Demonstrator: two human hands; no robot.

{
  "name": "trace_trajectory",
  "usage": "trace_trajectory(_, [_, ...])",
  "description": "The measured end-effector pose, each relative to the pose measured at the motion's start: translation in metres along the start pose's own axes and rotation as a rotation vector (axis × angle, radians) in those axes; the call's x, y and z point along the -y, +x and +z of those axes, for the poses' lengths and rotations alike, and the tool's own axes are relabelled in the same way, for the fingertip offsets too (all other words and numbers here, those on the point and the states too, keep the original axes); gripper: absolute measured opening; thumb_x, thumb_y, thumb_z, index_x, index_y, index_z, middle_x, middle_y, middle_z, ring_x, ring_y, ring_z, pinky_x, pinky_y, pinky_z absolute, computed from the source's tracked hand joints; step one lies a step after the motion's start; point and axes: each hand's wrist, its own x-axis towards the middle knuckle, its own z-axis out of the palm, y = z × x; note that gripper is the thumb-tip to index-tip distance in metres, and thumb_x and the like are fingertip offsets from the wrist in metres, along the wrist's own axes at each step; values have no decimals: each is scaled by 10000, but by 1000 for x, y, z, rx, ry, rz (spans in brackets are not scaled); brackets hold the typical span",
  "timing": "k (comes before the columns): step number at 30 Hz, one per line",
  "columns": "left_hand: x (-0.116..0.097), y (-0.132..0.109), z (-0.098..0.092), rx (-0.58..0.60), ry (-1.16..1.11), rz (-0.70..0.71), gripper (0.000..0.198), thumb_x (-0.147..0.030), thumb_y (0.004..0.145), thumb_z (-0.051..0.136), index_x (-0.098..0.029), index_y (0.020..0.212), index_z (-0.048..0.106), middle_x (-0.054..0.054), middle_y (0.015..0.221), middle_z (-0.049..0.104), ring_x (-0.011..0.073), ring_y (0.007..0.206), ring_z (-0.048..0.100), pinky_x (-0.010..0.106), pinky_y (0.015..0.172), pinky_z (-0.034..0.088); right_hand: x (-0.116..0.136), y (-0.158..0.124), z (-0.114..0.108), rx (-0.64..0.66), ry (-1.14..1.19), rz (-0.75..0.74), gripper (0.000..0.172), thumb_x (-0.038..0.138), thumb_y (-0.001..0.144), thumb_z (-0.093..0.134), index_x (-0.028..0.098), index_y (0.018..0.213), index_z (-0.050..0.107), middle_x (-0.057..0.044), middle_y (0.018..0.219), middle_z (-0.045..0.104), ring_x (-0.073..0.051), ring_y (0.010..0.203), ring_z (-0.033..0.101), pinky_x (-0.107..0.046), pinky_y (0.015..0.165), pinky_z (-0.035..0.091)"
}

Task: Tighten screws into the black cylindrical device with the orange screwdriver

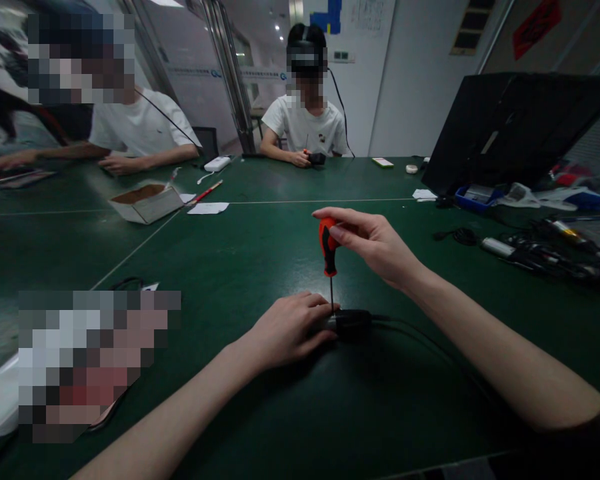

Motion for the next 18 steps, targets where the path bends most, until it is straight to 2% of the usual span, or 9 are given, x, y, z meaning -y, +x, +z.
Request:
trace_trajectory(4, [1,0,1,-10,6,3,341,-293,934,584,-155,1246,585,103,1112,646,244,961,608,329,757,506,3,0,3,10,90,34,148,259,868,638,197,999,605,-1,921,669,-111,821,622,-261,756,511])
trace_trajectory(7, [0,0,1,-11,15,-2,321,-292,931,587,-163,1224,595,99,1108,648,243,955,608,319,744,504,4,0,6,-6,151,54,246,302,813,711,206,894,500,7,875,671,-101,720,631,-255,696,524])
trace_trajectory(12, [-1,-1,0,-6,19,3,325,-285,934,576,-158,1233,585,102,1104,647,242,950,610,320,746,505,1,0,5,-20,210,116,312,278,837,685,231,945,396,-11,912,697,-130,742,687,-290,705,548])
trace_trajectory(15, [0,-1,1,-14,29,1,327,-301,946,554,-165,1242,578,104,1109,644,241,955,610,320,754,504,1,0,4,-33,183,88,287,278,828,694,227,931,431,-11,948,687,-141,819,687,-308,767,549])
trace_trajectory(18, [2,0,3,-16,33,15,336,-320,954,538,-165,1251,574,105,1091,645,238,938,612,315,741,501,-1,0,2,-33,79,21,183,265,849,659,216,992,555,-7,991,652,-128,879,645,-283,805,533])
